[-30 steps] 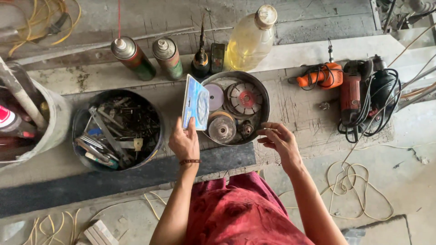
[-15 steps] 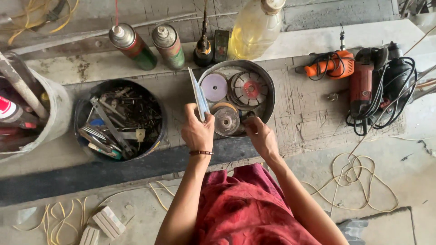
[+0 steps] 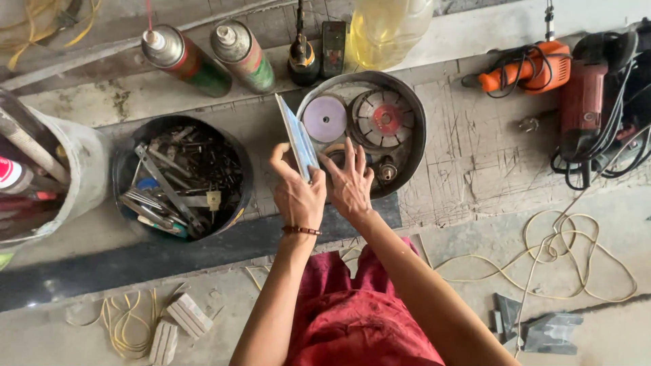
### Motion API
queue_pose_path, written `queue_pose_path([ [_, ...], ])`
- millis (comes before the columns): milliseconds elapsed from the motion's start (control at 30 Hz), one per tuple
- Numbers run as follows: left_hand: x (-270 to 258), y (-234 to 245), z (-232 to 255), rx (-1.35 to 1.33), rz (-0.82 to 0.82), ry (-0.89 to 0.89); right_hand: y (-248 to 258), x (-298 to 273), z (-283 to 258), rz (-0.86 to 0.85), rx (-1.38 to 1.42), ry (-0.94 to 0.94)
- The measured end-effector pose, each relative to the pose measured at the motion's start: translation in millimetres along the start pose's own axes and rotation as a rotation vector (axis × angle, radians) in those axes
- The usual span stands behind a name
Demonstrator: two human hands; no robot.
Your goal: Inspecting and sorting various metal parts, grinding discs, and electronic components in containers on a workbench.
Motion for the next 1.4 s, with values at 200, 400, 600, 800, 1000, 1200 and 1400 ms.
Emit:
queue_pose_path([
  [200,5,0,16,-0.152,-0.114,-0.005,4,7,-1,-0.08,-0.079,0.055],
  [400,5,-1,23,-0.152,-0.11,-0.137,13,17,1,-0.171,-0.096,0.126],
  [600,-2,-4,-4,-0.129,-0.094,-0.103,15,19,12,-0.196,-0.046,0.26],
  [800,-14,-34,-21,-0.062,-0.162,-0.081,11,15,19,-0.232,0.001,0.176],
  [1000,-20,-50,-29,0.032,-0.17,0.019,6,19,18,-0.173,-0.008,0.205],
  [1200,-22,-40,-25,-0.079,-0.111,-0.094,3,17,17,-0.173,0.03,0.112],
  [1400,-20,-15,-15,0.077,-0.268,-0.002,12,12,17,-0.044,-0.058,0.16],
])
Point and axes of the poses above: each hand's wrist, its own x-axis towards the middle knuckle, its own y-axis out of the back of the hand, z = x × y, the point moved 7 cm from there along x, towards the middle knuckle, and after that the axes turned 11 degrees about -z, right-handed, at the moved point
